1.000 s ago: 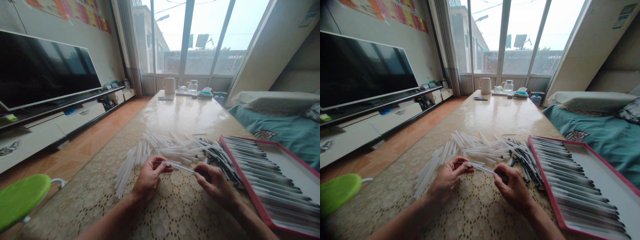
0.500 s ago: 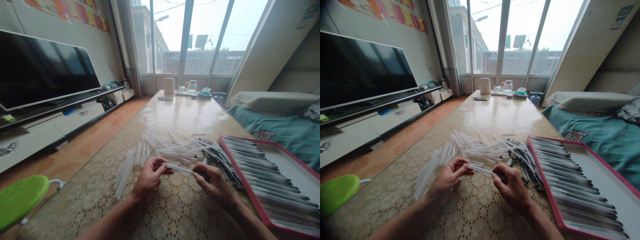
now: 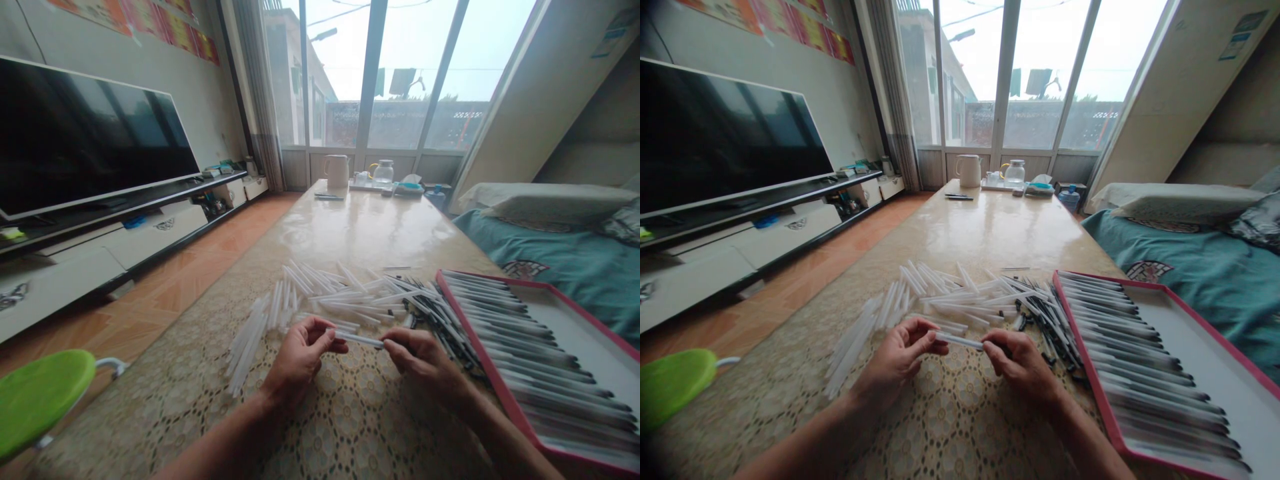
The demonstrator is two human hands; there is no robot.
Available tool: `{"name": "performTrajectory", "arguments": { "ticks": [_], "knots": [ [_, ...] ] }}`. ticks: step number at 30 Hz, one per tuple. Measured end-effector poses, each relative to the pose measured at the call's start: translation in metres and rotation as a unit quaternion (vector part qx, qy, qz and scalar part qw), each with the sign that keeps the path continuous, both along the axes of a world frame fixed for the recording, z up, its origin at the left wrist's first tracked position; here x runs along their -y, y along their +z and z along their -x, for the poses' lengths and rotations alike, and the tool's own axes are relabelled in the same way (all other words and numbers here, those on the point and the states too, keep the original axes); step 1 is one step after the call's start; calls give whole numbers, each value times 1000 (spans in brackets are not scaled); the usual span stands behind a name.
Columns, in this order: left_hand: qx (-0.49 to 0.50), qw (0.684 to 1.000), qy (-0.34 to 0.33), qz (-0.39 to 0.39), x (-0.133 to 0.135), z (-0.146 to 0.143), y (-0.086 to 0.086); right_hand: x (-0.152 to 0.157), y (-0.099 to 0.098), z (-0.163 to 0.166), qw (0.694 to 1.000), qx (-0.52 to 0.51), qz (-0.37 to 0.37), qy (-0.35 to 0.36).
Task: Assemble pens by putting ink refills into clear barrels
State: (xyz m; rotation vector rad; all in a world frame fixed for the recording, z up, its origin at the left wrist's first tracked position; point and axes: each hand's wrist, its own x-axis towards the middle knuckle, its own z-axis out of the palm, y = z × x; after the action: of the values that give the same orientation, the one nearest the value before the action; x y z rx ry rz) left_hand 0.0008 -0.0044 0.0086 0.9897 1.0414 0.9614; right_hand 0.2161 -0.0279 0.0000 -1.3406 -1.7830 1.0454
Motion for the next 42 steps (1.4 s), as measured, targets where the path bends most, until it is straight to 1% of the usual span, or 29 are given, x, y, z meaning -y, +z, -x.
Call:
{"name": "performTrajectory", "arguments": {
  "ticks": [2,4,6,8,10,14,17,20,22,26,28,31,34,37,40,42],
  "knots": [
    [-1,1000,-5,-1,0,0,0,1,2,1,1000,-18,11,8],
    [-7,1000,1,3,1,-1,2,2,3,1,1000,-10,0,19],
    [-13,1000,12,14,1,-1,4,3,3,0,998,39,-39,15],
    [-17,999,18,27,2,-1,7,4,1,0,989,113,-94,-4],
    [-16,999,15,34,2,0,9,6,1,0,970,191,-150,-10],
    [2,1000,14,22,2,0,6,7,5,6,915,324,-242,3],
    [37,999,-4,-25,1,1,-2,8,7,12,888,364,-282,5],
    [55,996,-14,-72,-1,1,-8,10,3,15,878,374,-299,-1],
    [43,996,-15,-83,-1,1,-11,10,-1,16,886,367,-284,-2],
    [17,996,-26,-78,1,1,-13,11,-5,15,934,294,-203,-1],
    [20,996,-39,-81,3,1,-12,11,-3,14,957,243,-158,7],
    [39,994,-53,-91,7,-1,-8,12,5,11,979,178,-99,21],
    [58,991,-57,-107,10,-2,-2,12,12,8,990,125,-51,33],
    [62,990,-66,-110,9,-3,-1,11,12,5,995,88,-17,52],
    [57,990,-76,-100,4,-3,-3,8,7,5,996,69,-11,58],
    [54,991,-80,-94,-1,-2,-6,6,5,6,995,80,-22,50]
  ]
}}
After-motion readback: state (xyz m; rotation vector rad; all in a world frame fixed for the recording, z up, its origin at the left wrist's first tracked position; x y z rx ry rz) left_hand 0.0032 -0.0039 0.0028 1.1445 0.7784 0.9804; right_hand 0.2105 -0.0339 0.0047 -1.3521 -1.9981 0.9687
